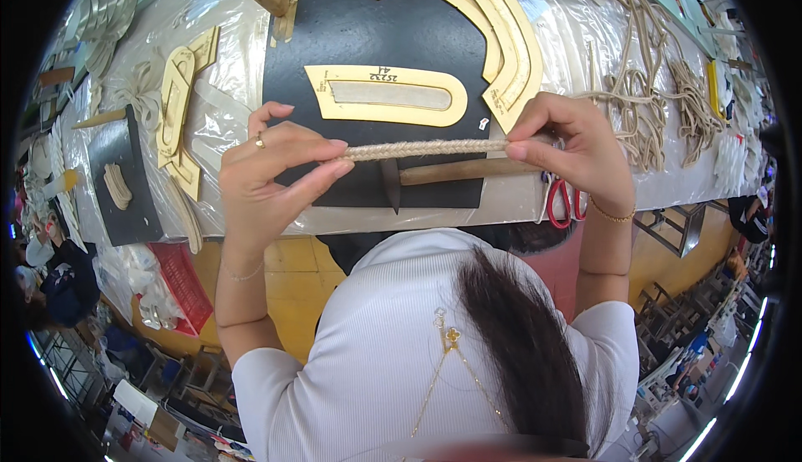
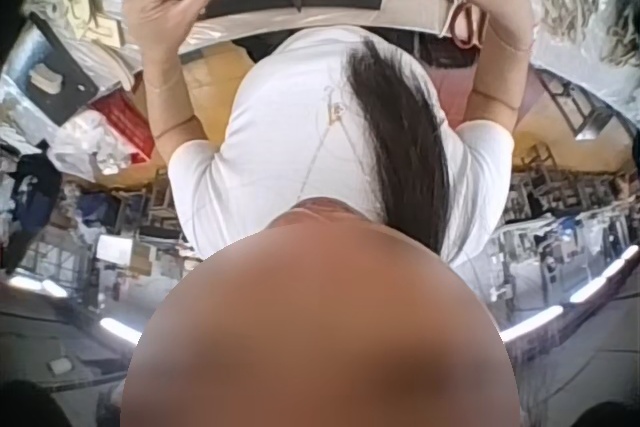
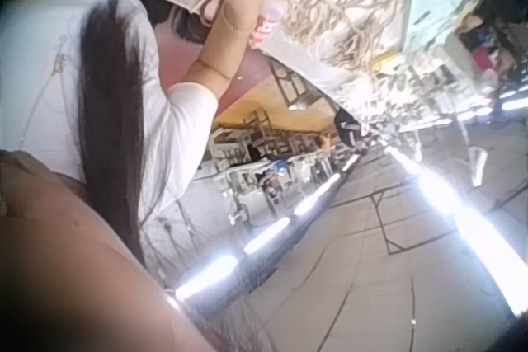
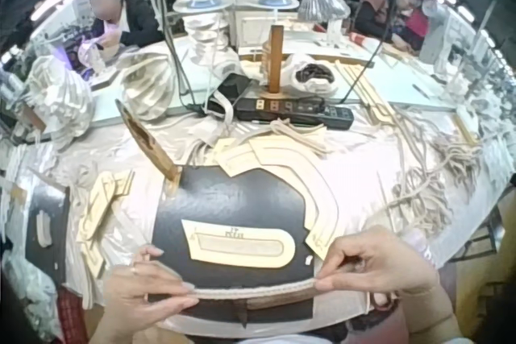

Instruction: The person applies glue to a U-shaped wooden piece, places a thin rope into the groove, presses it down with a wooden tool, and trims excess rope with scissors. The process is repeated for multiple pieces on a workbench.

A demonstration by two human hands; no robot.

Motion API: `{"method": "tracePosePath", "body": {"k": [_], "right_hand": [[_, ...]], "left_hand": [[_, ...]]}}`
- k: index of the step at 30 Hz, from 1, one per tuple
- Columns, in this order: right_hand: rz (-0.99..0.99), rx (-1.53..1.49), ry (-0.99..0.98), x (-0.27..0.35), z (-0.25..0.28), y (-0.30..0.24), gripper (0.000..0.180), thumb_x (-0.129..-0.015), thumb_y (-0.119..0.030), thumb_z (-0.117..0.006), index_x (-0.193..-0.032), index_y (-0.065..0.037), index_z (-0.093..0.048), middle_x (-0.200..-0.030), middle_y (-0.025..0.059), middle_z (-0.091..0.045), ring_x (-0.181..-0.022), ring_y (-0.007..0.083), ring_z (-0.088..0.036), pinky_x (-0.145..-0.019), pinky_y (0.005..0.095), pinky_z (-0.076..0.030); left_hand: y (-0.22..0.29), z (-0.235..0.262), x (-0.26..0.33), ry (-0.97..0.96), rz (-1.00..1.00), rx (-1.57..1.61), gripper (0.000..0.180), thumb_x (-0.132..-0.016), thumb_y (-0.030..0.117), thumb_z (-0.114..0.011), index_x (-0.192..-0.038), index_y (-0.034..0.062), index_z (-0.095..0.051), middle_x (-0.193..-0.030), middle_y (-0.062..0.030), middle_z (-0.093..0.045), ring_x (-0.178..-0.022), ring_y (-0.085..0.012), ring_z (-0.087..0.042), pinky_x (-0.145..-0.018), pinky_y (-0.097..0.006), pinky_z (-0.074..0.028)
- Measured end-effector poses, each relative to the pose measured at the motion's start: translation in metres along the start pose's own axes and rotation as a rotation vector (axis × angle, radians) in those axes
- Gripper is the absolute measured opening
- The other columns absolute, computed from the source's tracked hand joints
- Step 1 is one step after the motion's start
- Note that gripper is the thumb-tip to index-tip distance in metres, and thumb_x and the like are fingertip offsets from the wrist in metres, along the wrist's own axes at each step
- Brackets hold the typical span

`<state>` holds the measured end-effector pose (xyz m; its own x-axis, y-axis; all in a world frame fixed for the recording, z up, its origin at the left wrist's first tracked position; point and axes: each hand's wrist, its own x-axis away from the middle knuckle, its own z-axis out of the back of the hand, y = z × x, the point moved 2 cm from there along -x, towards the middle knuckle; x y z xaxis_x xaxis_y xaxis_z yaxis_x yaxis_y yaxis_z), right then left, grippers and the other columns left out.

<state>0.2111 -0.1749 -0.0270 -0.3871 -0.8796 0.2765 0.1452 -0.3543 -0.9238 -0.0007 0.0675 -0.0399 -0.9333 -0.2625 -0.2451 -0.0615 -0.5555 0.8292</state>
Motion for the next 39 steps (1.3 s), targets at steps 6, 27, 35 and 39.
{"method": "tracePosePath", "body": {"k": [6, 27, 35, 39], "right_hand": [[0.243, 0.153, -0.188, -0.040, -0.050, -0.016, 0.038, -0.085, -0.028, -0.079, -0.115, -0.006, -0.070, -0.094, 0.0086, -0.073, -0.086, 0.0183, -0.072, -0.078, 0.0292, -0.056], [-0.233, 0.237, -0.236, 0.052, 0.175, 0.053, 0.019, -0.093, -0.016, -0.069, -0.087, 0.002, -0.074, -0.071, 0.0021, -0.070, -0.059, 0.0063, -0.058, -0.055, 0.0232, -0.048], [-0.444, 0.708, 0.162, 0.103, 0.249, 0.093, 0.021, -0.086, -0.011, -0.074, -0.103, 0.001, -0.074, -0.096, 0.0104, -0.074, -0.084, 0.0189, -0.069, -0.076, 0.0327, -0.055], [0.025, 0.758, 0.519, 0.026, 0.124, 0.086, 0.034, -0.085, -0.005, -0.073, -0.119, -0.006, -0.071, -0.126, 0.0117, -0.068, -0.115, 0.0273, -0.066, -0.101, 0.0365, -0.049]], "left_hand": [[0.013, 0.000, -0.002, -0.009, -0.068, -0.113, 0.017, -0.072, 0.006, -0.087, -0.085, 0.0065, -0.076, -0.080, -0.0016, -0.074, -0.073, -0.0129, -0.068, -0.095, -0.041, -0.041], [-0.082, 0.043, 0.041, 0.124, 0.433, 0.389, 0.011, -0.081, -0.004, -0.076, -0.090, 0.0023, -0.074, -0.082, -0.0092, -0.073, -0.084, -0.0174, -0.067, -0.111, -0.046, -0.036], [-0.064, -0.040, 0.001, 0.038, 0.517, 0.399, 0.017, -0.080, 0.005, -0.082, -0.096, -0.0006, -0.076, -0.094, -0.0093, -0.073, -0.085, -0.0148, -0.066, -0.084, -0.027, -0.051], [-0.043, -0.060, -0.008, -0.011, 0.372, 0.127, 0.013, -0.082, 0.004, -0.078, -0.095, 0.0040, -0.077, -0.087, -0.0059, -0.073, -0.078, -0.0141, -0.061, -0.079, -0.028, -0.047]]}}
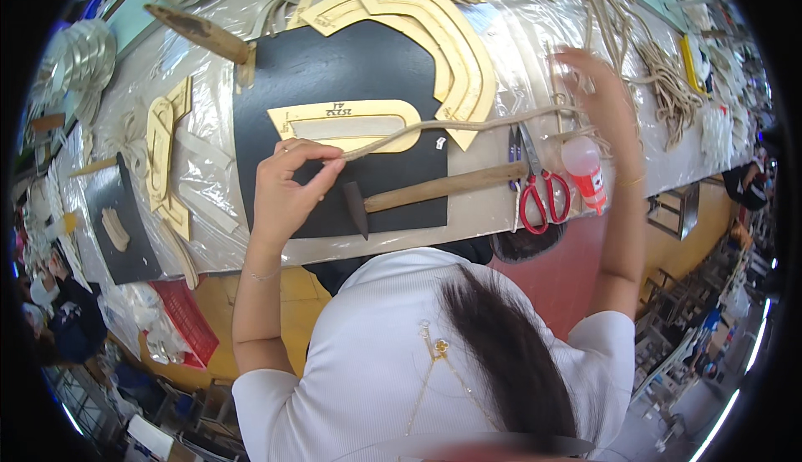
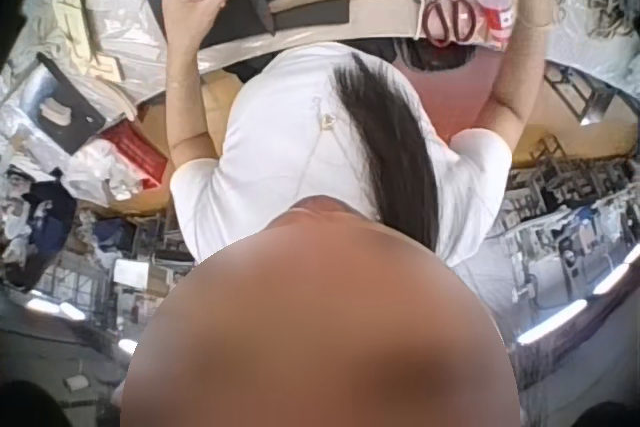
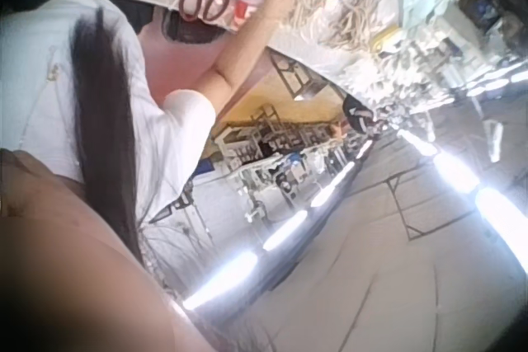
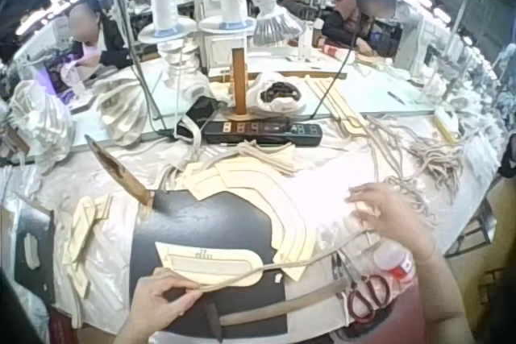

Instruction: The person applies glue to a U-shaped wooden piece, places a thin rope into the groove, presses it down with a wooden tool, and trims excess rope with scissors. The process is repeated for multiple pieces on a workbench.

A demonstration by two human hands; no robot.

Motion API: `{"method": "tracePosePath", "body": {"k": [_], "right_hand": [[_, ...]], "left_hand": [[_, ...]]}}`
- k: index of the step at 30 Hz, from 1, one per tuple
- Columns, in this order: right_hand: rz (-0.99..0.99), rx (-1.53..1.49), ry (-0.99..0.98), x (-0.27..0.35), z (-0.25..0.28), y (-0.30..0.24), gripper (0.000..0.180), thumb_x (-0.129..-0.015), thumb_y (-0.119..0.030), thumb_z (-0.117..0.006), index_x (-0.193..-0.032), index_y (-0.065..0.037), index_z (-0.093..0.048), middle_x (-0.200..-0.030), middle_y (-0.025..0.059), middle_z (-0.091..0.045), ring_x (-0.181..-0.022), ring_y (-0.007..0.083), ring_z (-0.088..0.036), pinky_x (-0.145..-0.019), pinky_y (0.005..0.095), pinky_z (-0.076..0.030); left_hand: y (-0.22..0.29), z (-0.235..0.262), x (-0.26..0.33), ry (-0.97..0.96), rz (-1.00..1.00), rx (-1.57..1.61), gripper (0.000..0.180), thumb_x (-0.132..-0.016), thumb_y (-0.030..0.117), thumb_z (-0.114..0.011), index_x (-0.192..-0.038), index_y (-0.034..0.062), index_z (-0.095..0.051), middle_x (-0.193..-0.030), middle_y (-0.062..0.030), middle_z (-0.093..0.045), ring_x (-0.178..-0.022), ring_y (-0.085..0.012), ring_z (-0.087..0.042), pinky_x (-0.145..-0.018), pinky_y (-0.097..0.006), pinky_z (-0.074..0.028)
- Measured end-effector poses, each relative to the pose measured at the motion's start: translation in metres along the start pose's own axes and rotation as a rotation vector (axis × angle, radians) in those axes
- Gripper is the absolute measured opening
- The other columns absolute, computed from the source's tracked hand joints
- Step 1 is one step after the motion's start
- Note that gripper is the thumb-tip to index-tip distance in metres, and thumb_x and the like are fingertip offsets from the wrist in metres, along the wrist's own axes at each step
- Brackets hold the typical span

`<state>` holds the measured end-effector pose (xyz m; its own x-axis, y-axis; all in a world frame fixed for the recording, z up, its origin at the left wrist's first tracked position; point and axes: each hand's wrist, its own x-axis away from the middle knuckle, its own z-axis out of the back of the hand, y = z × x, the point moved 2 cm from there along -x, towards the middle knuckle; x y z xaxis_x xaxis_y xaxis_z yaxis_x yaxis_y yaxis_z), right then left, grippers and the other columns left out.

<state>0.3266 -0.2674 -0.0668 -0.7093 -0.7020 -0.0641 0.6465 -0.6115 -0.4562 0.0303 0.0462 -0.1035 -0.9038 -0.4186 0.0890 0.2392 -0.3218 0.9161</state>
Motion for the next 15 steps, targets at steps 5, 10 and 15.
{"method": "tracePosePath", "body": {"k": [5, 10, 15], "right_hand": [[0.619, -0.444, -0.124, 0.010, -0.140, -0.174, 0.042, -0.081, -0.022, -0.079, -0.119, -0.010, -0.068, -0.120, 0.0087, -0.067, -0.108, 0.0293, -0.065, -0.092, 0.0396, -0.052], [0.510, -0.581, -0.084, -0.009, -0.155, -0.203, 0.015, -0.085, -0.013, -0.076, -0.097, -0.005, -0.072, -0.088, 0.0091, -0.068, -0.078, 0.0266, -0.069, -0.069, 0.0344, -0.055], [0.191, -0.622, -0.208, -0.034, -0.176, -0.197, 0.014, -0.086, -0.015, -0.075, -0.094, -0.004, -0.075, -0.087, 0.0120, -0.069, -0.073, 0.0276, -0.067, -0.068, 0.0354, -0.055]], "left_hand": [[0.009, 0.017, 0.011, 0.027, -0.129, -0.164, 0.015, -0.079, 0.004, -0.079, -0.093, 0.0034, -0.076, -0.078, -0.0047, -0.072, -0.080, -0.0180, -0.062, -0.085, -0.031, -0.043], [-0.017, 0.033, 0.018, 0.177, -0.040, -0.127, 0.027, -0.079, 0.009, -0.080, -0.104, 0.0054, -0.074, -0.099, -0.0066, -0.072, -0.092, -0.0225, -0.063, -0.092, -0.034, -0.043], [-0.050, 0.021, 0.011, 0.286, -0.329, -0.598, 0.028, -0.080, 0.010, -0.079, -0.107, 0.0073, -0.072, -0.123, -0.0070, -0.066, -0.118, -0.0259, -0.060, -0.099, -0.040, -0.043]]}}
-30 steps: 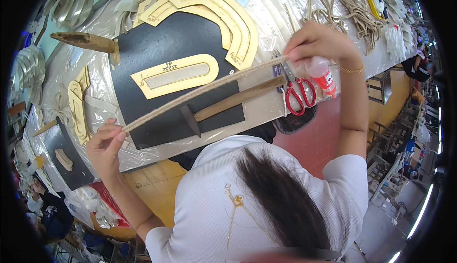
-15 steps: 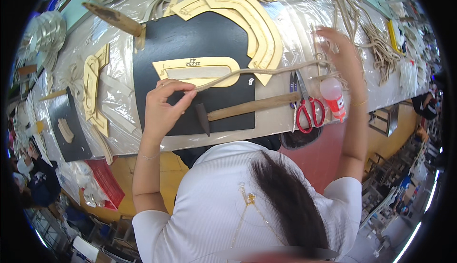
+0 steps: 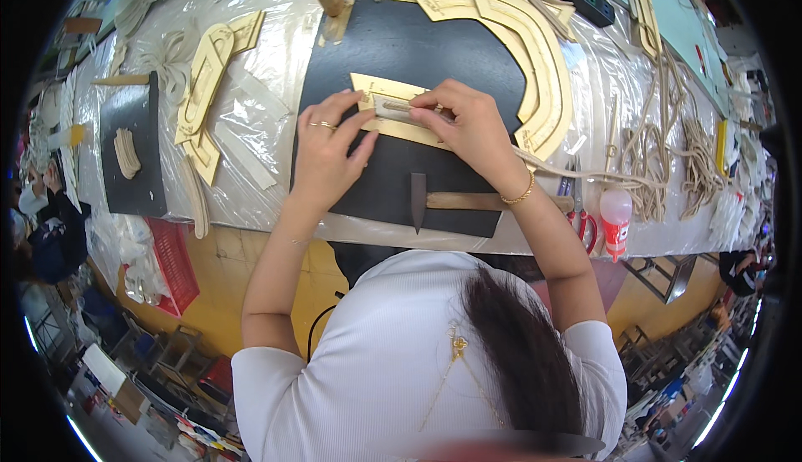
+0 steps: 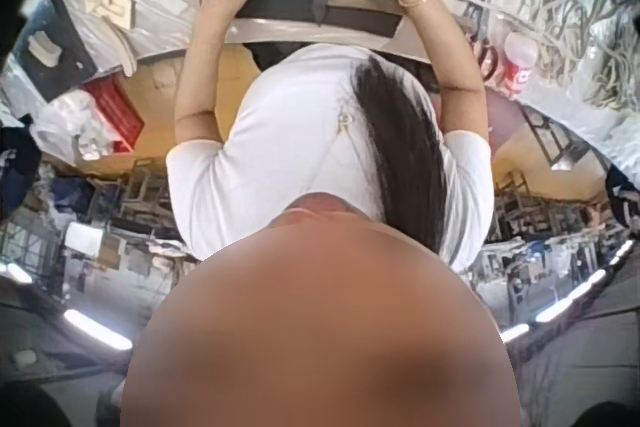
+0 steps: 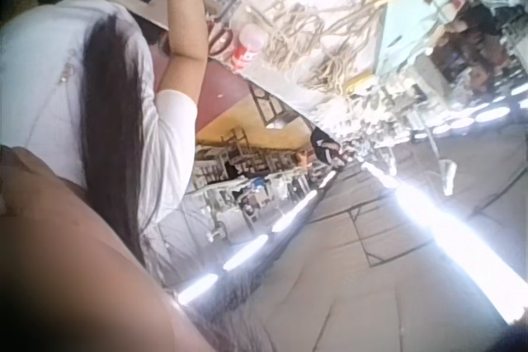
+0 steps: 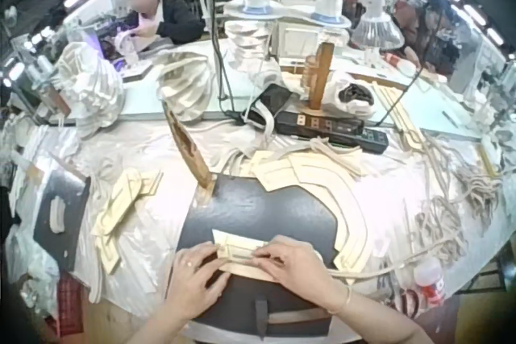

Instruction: The person applies glue to a U-shaped wooden piece, places a thin rope into the groove, presses it down with a wooden tool, and trims excess rope with scissors. The process is repeated for multiple pieces on a workbench.

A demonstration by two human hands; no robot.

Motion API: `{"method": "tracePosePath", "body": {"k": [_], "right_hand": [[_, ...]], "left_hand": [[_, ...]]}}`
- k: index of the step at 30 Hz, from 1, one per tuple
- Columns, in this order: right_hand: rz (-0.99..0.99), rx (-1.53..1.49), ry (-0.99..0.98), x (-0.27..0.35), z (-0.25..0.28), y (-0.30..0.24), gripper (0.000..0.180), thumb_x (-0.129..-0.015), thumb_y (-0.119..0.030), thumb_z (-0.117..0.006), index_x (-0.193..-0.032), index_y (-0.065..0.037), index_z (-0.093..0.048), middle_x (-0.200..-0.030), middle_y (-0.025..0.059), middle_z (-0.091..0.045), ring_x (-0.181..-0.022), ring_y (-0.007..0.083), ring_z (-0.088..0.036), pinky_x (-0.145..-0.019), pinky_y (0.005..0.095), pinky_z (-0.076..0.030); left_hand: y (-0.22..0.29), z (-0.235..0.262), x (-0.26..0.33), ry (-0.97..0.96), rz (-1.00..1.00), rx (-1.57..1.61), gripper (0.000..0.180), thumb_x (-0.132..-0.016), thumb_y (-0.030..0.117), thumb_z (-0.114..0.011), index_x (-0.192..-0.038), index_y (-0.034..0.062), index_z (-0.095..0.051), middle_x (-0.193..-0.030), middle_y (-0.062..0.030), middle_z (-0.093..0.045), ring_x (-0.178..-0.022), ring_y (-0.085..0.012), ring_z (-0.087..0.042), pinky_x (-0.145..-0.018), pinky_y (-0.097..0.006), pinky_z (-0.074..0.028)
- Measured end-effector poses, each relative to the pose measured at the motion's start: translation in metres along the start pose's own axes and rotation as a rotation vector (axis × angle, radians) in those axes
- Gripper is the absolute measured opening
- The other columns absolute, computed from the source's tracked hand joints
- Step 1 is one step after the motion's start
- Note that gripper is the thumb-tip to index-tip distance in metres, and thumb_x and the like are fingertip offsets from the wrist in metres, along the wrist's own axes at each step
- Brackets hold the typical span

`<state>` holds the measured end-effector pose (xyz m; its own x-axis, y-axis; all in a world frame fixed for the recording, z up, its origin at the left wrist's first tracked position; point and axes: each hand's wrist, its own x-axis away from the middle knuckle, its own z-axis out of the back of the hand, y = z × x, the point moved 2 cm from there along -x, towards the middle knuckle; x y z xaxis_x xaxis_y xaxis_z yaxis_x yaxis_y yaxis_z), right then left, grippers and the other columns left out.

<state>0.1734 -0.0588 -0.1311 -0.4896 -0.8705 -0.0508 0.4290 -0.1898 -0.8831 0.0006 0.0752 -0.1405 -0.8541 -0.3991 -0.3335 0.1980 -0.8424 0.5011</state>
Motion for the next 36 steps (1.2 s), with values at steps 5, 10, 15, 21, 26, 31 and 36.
{"method": "tracePosePath", "body": {"k": [5, 10, 15, 21, 26, 31, 36], "right_hand": [[-0.123, 0.059, -0.045, -0.009, -0.012, 0.003, 0.015, -0.085, -0.017, -0.076, -0.092, -0.005, -0.078, -0.083, 0.0131, -0.070, -0.070, 0.0284, -0.068, -0.069, 0.0356, -0.055], [-0.112, 0.185, -0.082, -0.013, -0.014, 0.002, 0.015, -0.084, -0.018, -0.075, -0.090, -0.005, -0.078, -0.082, 0.0145, -0.071, -0.071, 0.0299, -0.069, -0.069, 0.0379, -0.055], [-0.130, 0.198, -0.088, -0.017, -0.016, 0.001, 0.016, -0.083, -0.019, -0.073, -0.088, -0.004, -0.077, -0.081, 0.0148, -0.072, -0.070, 0.0307, -0.069, -0.069, 0.0394, -0.055], [-0.191, 0.184, -0.123, -0.021, -0.014, -0.002, 0.019, -0.084, -0.020, -0.074, -0.089, -0.002, -0.077, -0.080, 0.0141, -0.073, -0.068, 0.0282, -0.070, -0.067, 0.0369, -0.055], [-0.256, 0.193, -0.173, -0.023, -0.013, -0.002, 0.022, -0.086, -0.022, -0.075, -0.094, -0.001, -0.076, -0.080, 0.0122, -0.073, -0.067, 0.0218, -0.069, -0.066, 0.0330, -0.055], [-0.018, 0.246, -0.131, -0.006, 0.007, -0.007, 0.016, -0.084, -0.016, -0.076, -0.094, -0.004, -0.073, -0.088, 0.0099, -0.067, -0.075, 0.0258, -0.067, -0.068, 0.0359, -0.054], [-0.005, 0.197, -0.068, 0.010, 0.017, 0.001, 0.013, -0.084, -0.009, -0.077, -0.096, -0.004, -0.075, -0.088, 0.0071, -0.063, -0.071, 0.0194, -0.063, -0.065, 0.0298, -0.051]], "left_hand": [[-0.005, -0.013, 0.009, 0.046, -0.086, -0.028, 0.024, -0.079, 0.011, -0.079, -0.101, 0.0055, -0.071, -0.120, -0.0074, -0.067, -0.118, -0.0256, -0.061, -0.099, -0.043, -0.043], [-0.005, -0.015, 0.010, 0.059, -0.079, -0.008, 0.023, -0.079, 0.010, -0.078, -0.100, 0.0053, -0.070, -0.118, -0.0084, -0.067, -0.118, -0.0267, -0.061, -0.099, -0.043, -0.044], [-0.004, -0.017, 0.010, 0.047, -0.064, -0.008, 0.031, -0.079, 0.009, -0.077, -0.109, 0.0068, -0.070, -0.119, -0.0089, -0.066, -0.119, -0.0268, -0.060, -0.100, -0.044, -0.044], [-0.002, -0.020, 0.010, -0.026, -0.115, -0.127, 0.048, -0.079, 0.010, -0.075, -0.127, 0.0092, -0.067, -0.123, -0.0116, -0.062, -0.121, -0.0297, -0.055, -0.100, -0.046, -0.044], [0.004, -0.020, 0.007, -0.026, -0.093, -0.169, 0.048, -0.078, 0.007, -0.075, -0.125, 0.0078, -0.068, -0.120, -0.0127, -0.062, -0.119, -0.0318, -0.056, -0.097, -0.046, -0.046], [0.011, -0.018, 0.003, -0.065, -0.084, -0.224, 0.047, -0.075, 0.007, -0.075, -0.122, 0.0045, -0.068, -0.117, -0.0138, -0.063, -0.117, -0.0325, -0.057, -0.096, -0.046, -0.047], [0.013, -0.017, -0.001, -0.071, -0.088, -0.226, 0.047, -0.075, 0.004, -0.074, -0.121, 0.0044, -0.068, -0.115, -0.0141, -0.064, -0.115, -0.0327, -0.059, -0.093, -0.044, -0.049]]}}
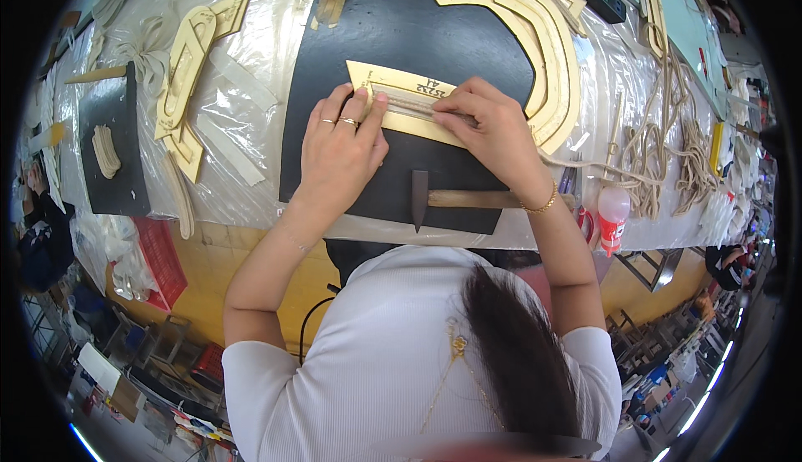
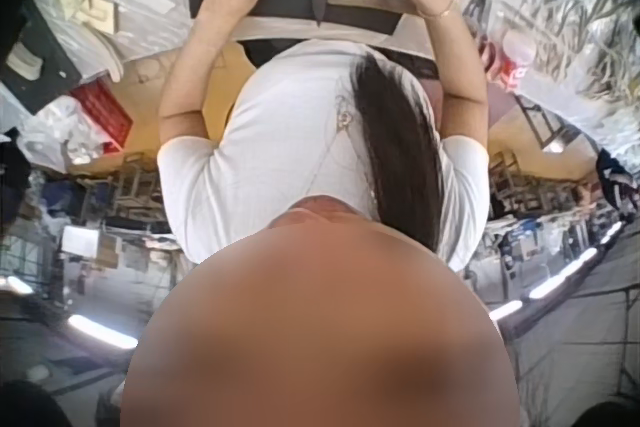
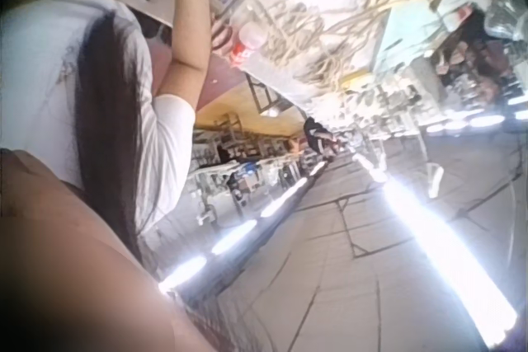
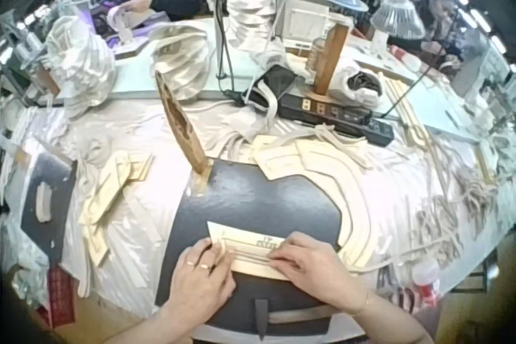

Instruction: The person applies glue to a U-shaped wooden piece, places a thin rope into the groove, presses it down with a wooden tool, and trims excess rope with scissors. The process is repeated for multiple pieces on a workbench.

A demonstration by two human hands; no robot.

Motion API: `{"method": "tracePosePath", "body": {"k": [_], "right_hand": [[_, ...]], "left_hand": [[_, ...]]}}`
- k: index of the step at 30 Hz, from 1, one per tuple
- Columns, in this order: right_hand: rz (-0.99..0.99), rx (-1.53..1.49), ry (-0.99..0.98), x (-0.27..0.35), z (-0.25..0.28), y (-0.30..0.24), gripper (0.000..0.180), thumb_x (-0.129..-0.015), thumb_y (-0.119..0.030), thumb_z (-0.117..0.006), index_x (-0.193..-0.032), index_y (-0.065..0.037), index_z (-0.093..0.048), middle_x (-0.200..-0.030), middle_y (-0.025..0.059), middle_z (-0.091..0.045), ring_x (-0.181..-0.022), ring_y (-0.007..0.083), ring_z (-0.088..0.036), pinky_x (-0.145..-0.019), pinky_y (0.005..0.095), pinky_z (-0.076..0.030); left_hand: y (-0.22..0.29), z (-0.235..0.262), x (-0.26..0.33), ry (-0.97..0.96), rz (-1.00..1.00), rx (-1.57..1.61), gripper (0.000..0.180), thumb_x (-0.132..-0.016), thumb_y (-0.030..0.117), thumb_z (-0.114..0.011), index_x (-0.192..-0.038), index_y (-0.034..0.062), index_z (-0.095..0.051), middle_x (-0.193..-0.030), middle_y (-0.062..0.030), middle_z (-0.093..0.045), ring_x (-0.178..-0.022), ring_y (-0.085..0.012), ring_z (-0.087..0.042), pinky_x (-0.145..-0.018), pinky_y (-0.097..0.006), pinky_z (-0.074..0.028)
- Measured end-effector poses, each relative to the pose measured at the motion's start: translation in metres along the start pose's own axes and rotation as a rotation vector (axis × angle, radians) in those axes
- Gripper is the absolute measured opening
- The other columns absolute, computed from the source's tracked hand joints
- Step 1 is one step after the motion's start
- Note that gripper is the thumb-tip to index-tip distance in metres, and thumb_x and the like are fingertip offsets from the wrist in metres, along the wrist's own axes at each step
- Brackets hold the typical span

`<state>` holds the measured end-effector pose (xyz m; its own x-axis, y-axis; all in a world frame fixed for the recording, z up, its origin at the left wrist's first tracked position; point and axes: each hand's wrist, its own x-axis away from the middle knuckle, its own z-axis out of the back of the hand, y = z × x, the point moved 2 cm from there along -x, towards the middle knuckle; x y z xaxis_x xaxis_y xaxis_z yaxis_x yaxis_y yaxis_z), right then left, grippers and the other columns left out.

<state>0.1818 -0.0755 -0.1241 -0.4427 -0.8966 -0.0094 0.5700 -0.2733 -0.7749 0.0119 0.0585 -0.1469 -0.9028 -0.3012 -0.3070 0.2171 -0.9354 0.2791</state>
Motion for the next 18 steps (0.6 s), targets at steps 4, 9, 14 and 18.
{"method": "tracePosePath", "body": {"k": [4, 9, 14, 18], "right_hand": [[0.003, -0.005, 0.061, 0.003, -0.007, 0.006, 0.010, -0.084, -0.011, -0.076, -0.093, -0.006, -0.074, -0.089, 0.0072, -0.064, -0.071, 0.0244, -0.065, -0.065, 0.0333, -0.053], [0.004, 0.015, 0.100, 0.005, -0.013, 0.011, 0.009, -0.083, -0.014, -0.076, -0.089, -0.008, -0.073, -0.089, 0.0058, -0.064, -0.069, 0.0268, -0.066, -0.063, 0.0357, -0.054], [0.011, 0.043, 0.128, 0.005, -0.016, 0.012, 0.008, -0.083, -0.015, -0.075, -0.087, -0.009, -0.072, -0.085, 0.0046, -0.063, -0.068, 0.0267, -0.066, -0.062, 0.0362, -0.053], [0.015, 0.087, 0.119, 0.004, -0.016, 0.010, 0.006, -0.084, -0.015, -0.074, -0.086, -0.009, -0.071, -0.085, 0.0048, -0.062, -0.069, 0.0275, -0.066, -0.062, 0.0376, -0.053]], "left_hand": [[0.002, 0.001, -0.001, -0.017, -0.002, -0.040, 0.047, -0.075, 0.004, -0.074, -0.121, 0.0043, -0.068, -0.116, -0.0142, -0.064, -0.116, -0.0327, -0.059, -0.094, -0.044, -0.049], [0.006, 0.002, -0.002, -0.037, 0.010, -0.068, 0.048, -0.075, 0.005, -0.074, -0.123, 0.0038, -0.067, -0.116, -0.0155, -0.064, -0.116, -0.0328, -0.059, -0.097, -0.045, -0.047], [0.012, 0.000, -0.001, -0.067, 0.028, -0.121, 0.049, -0.077, 0.006, -0.073, -0.126, 0.0033, -0.065, -0.116, -0.0166, -0.064, -0.118, -0.0337, -0.058, -0.100, -0.047, -0.046], [0.017, 0.002, -0.002, -0.115, 0.032, -0.168, 0.051, -0.079, 0.008, -0.072, -0.129, 0.0030, -0.062, -0.119, -0.0170, -0.063, -0.120, -0.0344, -0.056, -0.104, -0.049, -0.041]]}}
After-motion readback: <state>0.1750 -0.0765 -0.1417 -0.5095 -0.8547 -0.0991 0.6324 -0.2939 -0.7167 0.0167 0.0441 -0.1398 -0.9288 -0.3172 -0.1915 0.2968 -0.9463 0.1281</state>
